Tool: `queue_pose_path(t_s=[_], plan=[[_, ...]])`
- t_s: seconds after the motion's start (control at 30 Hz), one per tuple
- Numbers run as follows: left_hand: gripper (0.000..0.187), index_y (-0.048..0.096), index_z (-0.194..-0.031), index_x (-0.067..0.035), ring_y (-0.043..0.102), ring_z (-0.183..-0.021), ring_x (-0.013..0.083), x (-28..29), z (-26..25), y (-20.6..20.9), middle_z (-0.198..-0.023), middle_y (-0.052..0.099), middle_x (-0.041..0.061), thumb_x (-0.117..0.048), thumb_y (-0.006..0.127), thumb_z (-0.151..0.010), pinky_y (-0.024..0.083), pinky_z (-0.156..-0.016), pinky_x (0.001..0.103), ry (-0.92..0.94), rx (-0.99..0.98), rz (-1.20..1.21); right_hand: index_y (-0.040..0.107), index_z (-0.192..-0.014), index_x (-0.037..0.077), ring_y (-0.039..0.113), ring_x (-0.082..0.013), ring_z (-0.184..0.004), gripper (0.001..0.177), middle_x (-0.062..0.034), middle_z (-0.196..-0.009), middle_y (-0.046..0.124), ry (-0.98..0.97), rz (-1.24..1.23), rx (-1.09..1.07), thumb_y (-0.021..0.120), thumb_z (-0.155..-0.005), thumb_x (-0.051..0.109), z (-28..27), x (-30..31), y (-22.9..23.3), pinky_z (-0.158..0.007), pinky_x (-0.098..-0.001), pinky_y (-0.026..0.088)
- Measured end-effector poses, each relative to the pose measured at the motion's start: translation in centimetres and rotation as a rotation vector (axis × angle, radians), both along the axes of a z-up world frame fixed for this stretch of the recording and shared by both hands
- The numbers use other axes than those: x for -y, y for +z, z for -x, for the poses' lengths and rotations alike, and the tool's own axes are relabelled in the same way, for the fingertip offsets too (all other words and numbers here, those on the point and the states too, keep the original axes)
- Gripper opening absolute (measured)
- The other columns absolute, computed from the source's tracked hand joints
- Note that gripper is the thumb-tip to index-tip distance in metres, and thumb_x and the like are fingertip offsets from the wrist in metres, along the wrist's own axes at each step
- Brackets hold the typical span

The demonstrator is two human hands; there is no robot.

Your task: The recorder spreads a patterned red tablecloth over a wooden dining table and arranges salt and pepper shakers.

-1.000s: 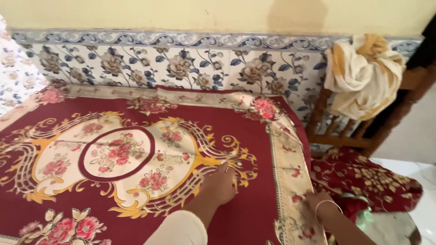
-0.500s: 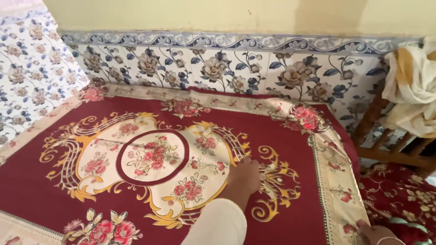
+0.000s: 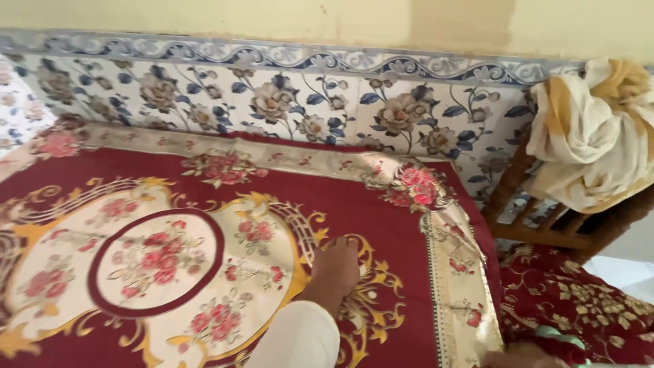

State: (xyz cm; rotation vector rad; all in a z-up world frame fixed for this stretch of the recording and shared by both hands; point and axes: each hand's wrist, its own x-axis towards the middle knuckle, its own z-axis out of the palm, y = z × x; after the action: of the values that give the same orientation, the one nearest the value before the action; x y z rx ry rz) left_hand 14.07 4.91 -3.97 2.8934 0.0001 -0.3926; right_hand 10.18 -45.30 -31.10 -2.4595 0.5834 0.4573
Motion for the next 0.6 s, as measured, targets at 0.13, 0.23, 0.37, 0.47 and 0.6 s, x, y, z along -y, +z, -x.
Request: queue_pose_path(t_s=[0.13, 0.23, 0.37, 0.47, 0.6], plan=[[0.044, 0.051, -0.14, -0.012, 0.041, -0.147, 0.0268, 1.4, -2.9, 0.4, -0.149, 0.049, 0.011, -0.019, 0.058, -0.097, 0.033, -0.117, 0.059, -0.015, 0.003, 0.011, 0.067, -0.132, 0.005, 0.071, -0.0386, -0.117, 0.061, -0.0247, -0.124, 0.072, -0.033, 0.021, 0.041, 0.086, -0.078, 0.024, -6.4, -11.7, 18.1, -0.1, -0.0486, 0.057], [0.05, 0.05, -0.139, -0.011, 0.04, -0.147, 0.0282, 2.1, -5.3, -0.2, -0.149, 0.048, 0.011, -0.018, 0.064, -0.091, 0.038, -0.113, 0.058, -0.046, 0.009, 0.0, 0.052, -0.141, 0.006, 0.049, -0.0419, -0.132, 0.066, -0.0226, -0.138, 0.055, 0.239, 0.214, 0.475, 0.077, -0.081, 0.018, -9.3, -17.4, 23.3, -0.112, -0.0485, 0.041], [0.047, 0.049, -0.136, -0.012, 0.037, -0.148, 0.0291, 2.7, -8.2, -1.2, -0.149, 0.046, 0.011, -0.024, 0.063, -0.094, 0.038, -0.111, 0.06, -0.094, 0.07, 0.018, 0.057, -0.135, 0.015, 0.05, -0.0341, -0.137, 0.047, -0.0126, -0.148, 0.052, 0.446, 0.176, 0.524, 0.066, -0.089, 0.017, -14.4, -20.9, 23.9, -0.115, -0.0441, 0.04], [0.041, 0.049, -0.135, -0.012, 0.036, -0.149, 0.0288, 2.4, -10.5, -1.4, -0.15, 0.045, 0.011, -0.028, 0.06, -0.098, 0.037, -0.111, 0.061, -0.098, 0.101, 0.027, 0.055, -0.136, 0.014, 0.053, -0.036, -0.133, 0.045, -0.0133, -0.149, 0.05, 0.476, 0.174, 0.495, 0.063, -0.091, 0.018, -18.3, -21.0, 23.3, -0.111, -0.0454, 0.044], [0.043, 0.046, -0.138, -0.012, 0.03, -0.151, 0.0284, 1.0, -14.5, -3.4, -0.155, 0.04, 0.01, -0.031, 0.057, -0.101, 0.032, -0.114, 0.066, -0.051, 0.132, -0.004, 0.054, -0.136, 0.015, 0.055, -0.0388, -0.128, 0.042, -0.0158, -0.144, 0.052, 0.471, 0.213, 0.466, 0.06, -0.094, 0.021, -22.6, -20.8, 22.7, -0.106, -0.0476, 0.047]])
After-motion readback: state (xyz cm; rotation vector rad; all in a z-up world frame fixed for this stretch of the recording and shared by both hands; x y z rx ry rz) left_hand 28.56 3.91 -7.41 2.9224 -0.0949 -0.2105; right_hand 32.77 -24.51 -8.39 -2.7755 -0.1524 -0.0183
